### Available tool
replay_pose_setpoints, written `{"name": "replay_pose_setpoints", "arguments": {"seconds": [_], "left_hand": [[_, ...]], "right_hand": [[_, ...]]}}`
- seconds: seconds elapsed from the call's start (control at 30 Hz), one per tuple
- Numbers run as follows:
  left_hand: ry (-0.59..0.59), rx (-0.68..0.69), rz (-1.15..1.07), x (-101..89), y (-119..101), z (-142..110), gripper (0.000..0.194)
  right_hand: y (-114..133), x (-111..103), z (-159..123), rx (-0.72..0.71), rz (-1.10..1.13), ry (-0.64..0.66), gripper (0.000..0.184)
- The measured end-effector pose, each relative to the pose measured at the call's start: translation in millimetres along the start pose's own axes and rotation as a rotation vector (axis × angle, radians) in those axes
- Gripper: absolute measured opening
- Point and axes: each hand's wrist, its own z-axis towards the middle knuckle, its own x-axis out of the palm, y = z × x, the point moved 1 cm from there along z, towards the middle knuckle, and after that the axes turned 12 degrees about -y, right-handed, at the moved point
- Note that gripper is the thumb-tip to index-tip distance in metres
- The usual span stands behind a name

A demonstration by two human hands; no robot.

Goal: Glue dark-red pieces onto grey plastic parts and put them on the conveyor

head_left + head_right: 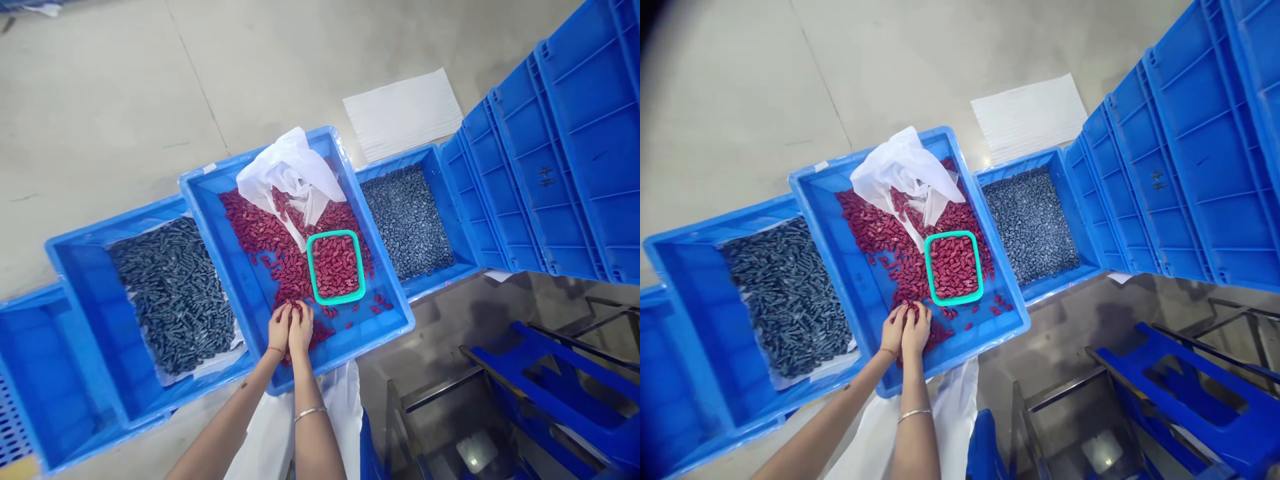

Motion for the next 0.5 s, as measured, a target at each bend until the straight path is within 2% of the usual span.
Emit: {"name": "replay_pose_setpoints", "arguments": {"seconds": [0.1, 0.17, 0.3, 0.4, 0.5], "left_hand": [[0.000, -0.023, -0.102, -5.8, -18, -3, 0.030], [0.006, -0.006, -0.161, -1.5, -39, -3, 0.030], [0.073, 0.080, -0.262, 34.4, -95, 8, 0.029], [0.156, 0.144, -0.312, 62.8, -131, 16, 0.032], [0.237, 0.173, -0.324, 64.6, -147, 18, 0.032]], "right_hand": [[19, -10, 1, -0.028, 0.068, -0.007, 0.029], [35, -22, 12, -0.066, 0.107, -0.018, 0.029], [63, -47, 64, -0.153, 0.148, -0.044, 0.034], [72, -60, 107, -0.194, 0.137, -0.045, 0.040], [68, -75, 128, -0.216, 0.105, -0.005, 0.044]]}}
